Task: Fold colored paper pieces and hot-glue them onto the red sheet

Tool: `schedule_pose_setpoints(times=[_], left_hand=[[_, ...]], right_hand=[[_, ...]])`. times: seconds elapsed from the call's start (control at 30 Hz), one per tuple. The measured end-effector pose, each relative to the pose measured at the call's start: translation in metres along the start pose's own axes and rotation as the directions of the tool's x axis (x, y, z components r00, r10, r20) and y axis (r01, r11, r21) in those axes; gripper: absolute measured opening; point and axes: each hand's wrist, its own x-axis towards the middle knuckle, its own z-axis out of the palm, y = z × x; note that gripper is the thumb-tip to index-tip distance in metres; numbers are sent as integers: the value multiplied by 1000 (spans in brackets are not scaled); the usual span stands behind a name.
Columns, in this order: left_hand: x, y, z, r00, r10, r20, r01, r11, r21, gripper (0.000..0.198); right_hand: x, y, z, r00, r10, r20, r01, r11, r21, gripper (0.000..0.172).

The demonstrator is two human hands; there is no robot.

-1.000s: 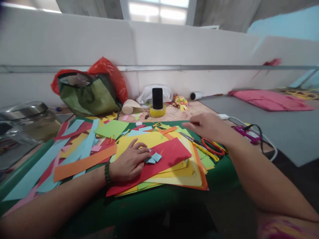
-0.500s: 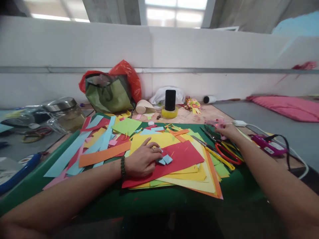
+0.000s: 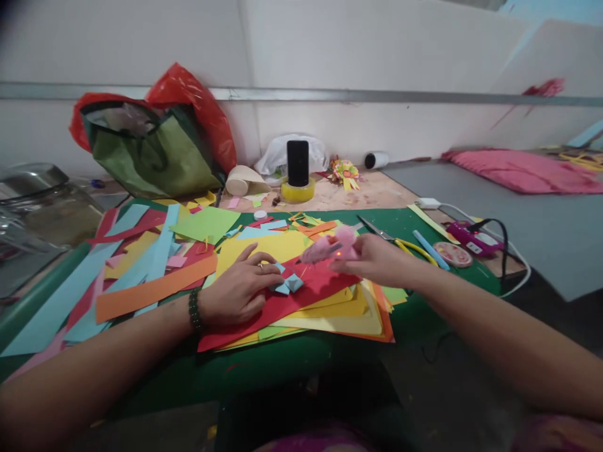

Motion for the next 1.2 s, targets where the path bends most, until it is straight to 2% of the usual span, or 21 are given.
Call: schedule_pose_setpoints(times=[0.1, 0.27, 0.5, 0.67, 0.83, 1.03, 1.2], left_hand=[[0, 0, 0, 1000, -6, -3, 6, 1000, -1, 36], [0, 0, 0, 1000, 3, 1, -3, 1000, 1, 35], [0, 1, 0, 1000, -8, 2, 8, 1000, -6, 33], [0, 0, 1, 1000, -4, -1, 4, 1000, 8, 34], [1, 2, 0, 1000, -6, 5, 6, 1000, 12, 34], [1, 3, -2, 1000, -8, 21, 8, 1000, 11, 33], [0, 3, -2, 1000, -6, 16, 6, 1000, 15, 32]], right_hand=[[1, -8, 14, 983, -43, 177, 51, 998, -43, 51], [2, -12, 17, 971, -74, 226, 101, 989, -110, 48], [6, -19, 19, 984, 88, 158, -27, 936, -351, 48], [4, -21, 17, 976, 28, 218, 49, 939, -341, 48], [6, -21, 20, 982, 115, 148, -33, 886, -463, 52], [5, -20, 19, 983, 70, 171, 8, 910, -415, 49], [7, -20, 20, 981, 133, 138, -56, 887, -458, 55]])
